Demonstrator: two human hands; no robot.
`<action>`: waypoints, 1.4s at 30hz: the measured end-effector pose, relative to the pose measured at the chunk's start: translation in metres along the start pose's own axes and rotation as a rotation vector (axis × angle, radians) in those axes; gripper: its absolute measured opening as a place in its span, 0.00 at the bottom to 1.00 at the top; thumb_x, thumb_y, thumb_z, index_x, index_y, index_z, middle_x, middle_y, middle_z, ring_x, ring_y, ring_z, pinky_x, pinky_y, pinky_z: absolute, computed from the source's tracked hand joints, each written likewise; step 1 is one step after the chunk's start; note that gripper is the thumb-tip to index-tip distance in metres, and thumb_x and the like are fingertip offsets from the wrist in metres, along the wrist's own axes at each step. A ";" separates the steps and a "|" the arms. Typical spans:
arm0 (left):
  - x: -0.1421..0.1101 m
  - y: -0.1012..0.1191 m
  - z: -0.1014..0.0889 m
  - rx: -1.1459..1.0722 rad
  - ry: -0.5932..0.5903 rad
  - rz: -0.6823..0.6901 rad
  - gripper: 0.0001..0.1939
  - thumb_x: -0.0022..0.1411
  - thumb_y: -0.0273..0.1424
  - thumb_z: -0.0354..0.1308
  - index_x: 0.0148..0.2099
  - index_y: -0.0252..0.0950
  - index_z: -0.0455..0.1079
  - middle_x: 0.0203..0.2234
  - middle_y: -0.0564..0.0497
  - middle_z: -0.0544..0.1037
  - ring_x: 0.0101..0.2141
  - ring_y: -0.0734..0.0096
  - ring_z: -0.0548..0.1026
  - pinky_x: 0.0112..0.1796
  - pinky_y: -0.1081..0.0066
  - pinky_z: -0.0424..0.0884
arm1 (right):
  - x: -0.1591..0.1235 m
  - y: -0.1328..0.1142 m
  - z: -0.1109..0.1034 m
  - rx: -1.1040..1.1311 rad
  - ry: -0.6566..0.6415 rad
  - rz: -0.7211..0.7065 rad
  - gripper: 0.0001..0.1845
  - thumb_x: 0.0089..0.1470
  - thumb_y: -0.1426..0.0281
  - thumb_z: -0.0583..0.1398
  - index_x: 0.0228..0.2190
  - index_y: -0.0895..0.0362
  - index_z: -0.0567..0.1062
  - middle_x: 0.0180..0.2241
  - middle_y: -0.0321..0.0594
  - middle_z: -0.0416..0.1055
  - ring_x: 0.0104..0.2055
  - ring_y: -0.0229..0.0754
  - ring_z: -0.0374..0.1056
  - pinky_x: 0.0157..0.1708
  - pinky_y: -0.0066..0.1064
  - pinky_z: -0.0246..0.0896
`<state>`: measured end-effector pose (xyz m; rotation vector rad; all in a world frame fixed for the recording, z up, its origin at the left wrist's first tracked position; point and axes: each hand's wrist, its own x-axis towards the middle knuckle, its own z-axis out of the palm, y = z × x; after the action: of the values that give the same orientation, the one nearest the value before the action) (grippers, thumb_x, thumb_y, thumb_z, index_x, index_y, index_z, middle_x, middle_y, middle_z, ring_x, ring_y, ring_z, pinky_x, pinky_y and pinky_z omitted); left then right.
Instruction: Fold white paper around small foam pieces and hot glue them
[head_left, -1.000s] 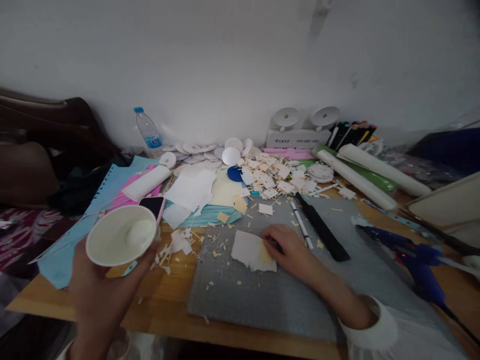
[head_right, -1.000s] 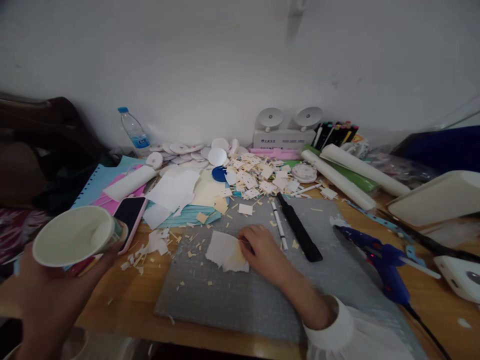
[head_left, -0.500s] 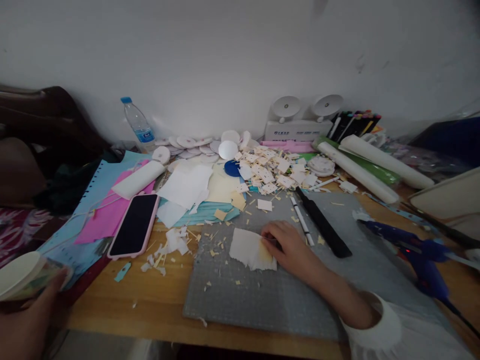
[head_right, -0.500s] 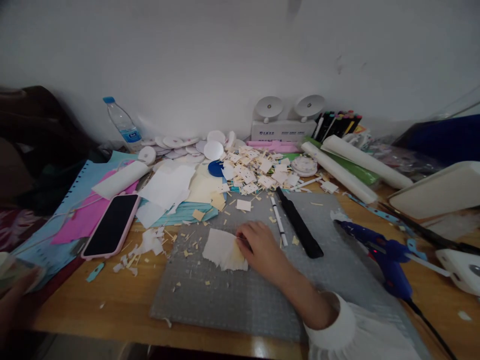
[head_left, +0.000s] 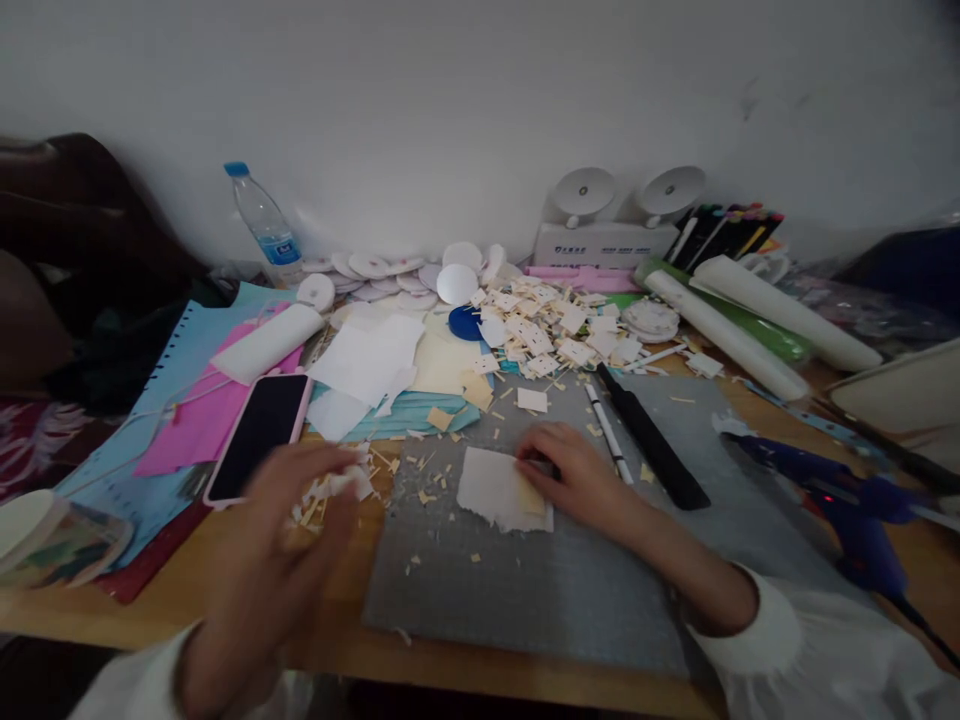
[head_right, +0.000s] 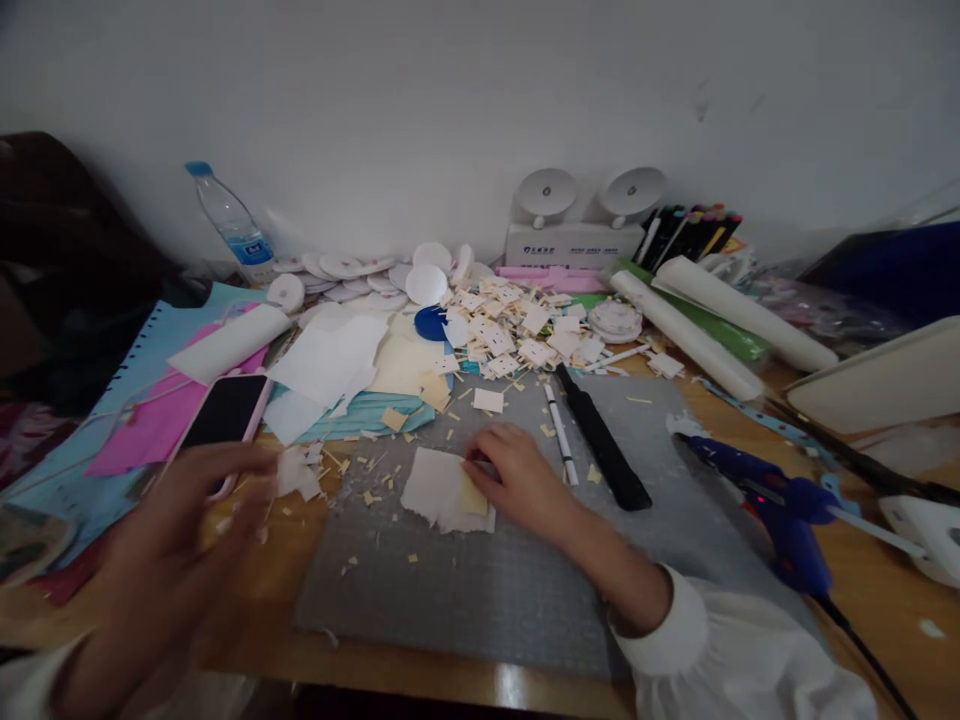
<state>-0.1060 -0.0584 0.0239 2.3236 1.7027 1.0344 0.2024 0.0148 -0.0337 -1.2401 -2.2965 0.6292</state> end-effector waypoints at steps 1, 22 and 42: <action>0.022 0.013 0.020 -0.082 -0.116 0.053 0.12 0.63 0.28 0.53 0.49 0.40 0.66 0.44 0.48 0.72 0.44 0.65 0.70 0.45 0.64 0.69 | 0.001 0.000 0.000 0.007 -0.004 -0.013 0.03 0.57 0.71 0.57 0.31 0.57 0.70 0.31 0.39 0.68 0.37 0.43 0.62 0.36 0.35 0.55; 0.068 0.027 0.128 -0.240 -0.497 0.239 0.07 0.63 0.28 0.52 0.38 0.35 0.71 0.35 0.48 0.74 0.39 0.64 0.69 0.43 0.63 0.63 | 0.003 -0.004 0.011 -0.038 0.089 -0.050 0.03 0.57 0.71 0.58 0.32 0.57 0.71 0.32 0.39 0.67 0.38 0.43 0.61 0.38 0.36 0.54; 0.068 0.030 0.123 -0.323 -0.474 0.197 0.07 0.66 0.29 0.48 0.39 0.35 0.67 0.33 0.50 0.74 0.37 0.67 0.69 0.41 0.65 0.63 | -0.001 -0.009 0.005 -0.018 0.097 -0.080 0.08 0.56 0.69 0.58 0.39 0.56 0.67 0.38 0.43 0.69 0.42 0.46 0.61 0.41 0.40 0.56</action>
<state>-0.0026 0.0279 -0.0258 2.3072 1.0691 0.6454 0.1938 0.0084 -0.0325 -1.1545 -2.2639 0.5102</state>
